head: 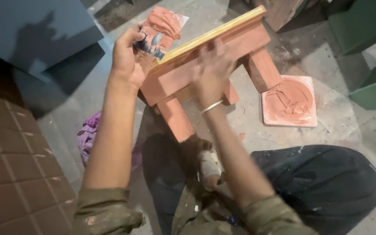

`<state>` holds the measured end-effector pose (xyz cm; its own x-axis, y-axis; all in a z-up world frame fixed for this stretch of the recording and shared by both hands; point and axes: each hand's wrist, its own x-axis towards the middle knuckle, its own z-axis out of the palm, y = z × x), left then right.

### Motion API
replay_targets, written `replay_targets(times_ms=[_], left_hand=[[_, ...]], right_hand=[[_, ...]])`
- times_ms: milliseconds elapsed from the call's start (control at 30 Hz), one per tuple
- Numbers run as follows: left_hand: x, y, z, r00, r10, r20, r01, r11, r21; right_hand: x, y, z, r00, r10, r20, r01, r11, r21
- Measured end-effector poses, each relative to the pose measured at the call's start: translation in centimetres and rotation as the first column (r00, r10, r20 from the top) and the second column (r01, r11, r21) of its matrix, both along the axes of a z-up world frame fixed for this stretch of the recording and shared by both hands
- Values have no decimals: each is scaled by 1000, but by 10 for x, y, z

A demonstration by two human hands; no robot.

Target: The person applies wood filler to a small wooden stool using a putty knife, smoothing the surface on the legs and seat. They repeatedly scoop filler from a container and spread it evenly across the wood.

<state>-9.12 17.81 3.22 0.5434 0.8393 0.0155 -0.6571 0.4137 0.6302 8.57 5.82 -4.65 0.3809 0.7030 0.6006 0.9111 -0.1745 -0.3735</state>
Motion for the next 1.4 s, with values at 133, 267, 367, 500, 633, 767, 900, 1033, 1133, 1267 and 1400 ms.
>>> replay_targets(times_ms=[133,267,367,500,633,767,900,1033,1133,1267,1400], left_hand=[[0,-4,6,999,38,-13,-39,996,-75],[-13,-37,13,998,56,27,-57,998,33],[-17,-78,1,998,28,-61,-27,1000,12],[-1,-121,-19,995,-52,82,56,997,-44],[10,-152,-41,987,3,161,5,999,-50],[31,-167,-56,960,-127,252,103,989,103],[49,-177,-57,915,-222,338,196,974,110],[60,-192,-40,991,-18,136,-71,781,620],[62,-189,-25,921,-261,289,305,945,-116],[52,-185,-15,968,-141,209,167,979,-115],[47,-179,-11,994,-107,4,107,994,-30]], right_hand=[[-70,-27,20,985,148,-85,-153,987,-58],[-19,-49,69,935,342,-98,-339,940,47],[26,-70,112,746,583,-321,-575,808,129],[38,-105,165,631,761,-150,-775,627,-82],[48,-127,201,598,779,188,-678,617,-400],[76,-148,231,461,750,474,-415,654,-632],[93,-164,236,559,776,290,-544,608,-578],[89,-170,207,458,770,-445,-887,366,-280],[92,-176,197,185,502,-845,-941,339,-5],[99,-187,203,610,745,-271,-778,497,-384],[86,-198,200,800,600,-3,-481,640,-599]])
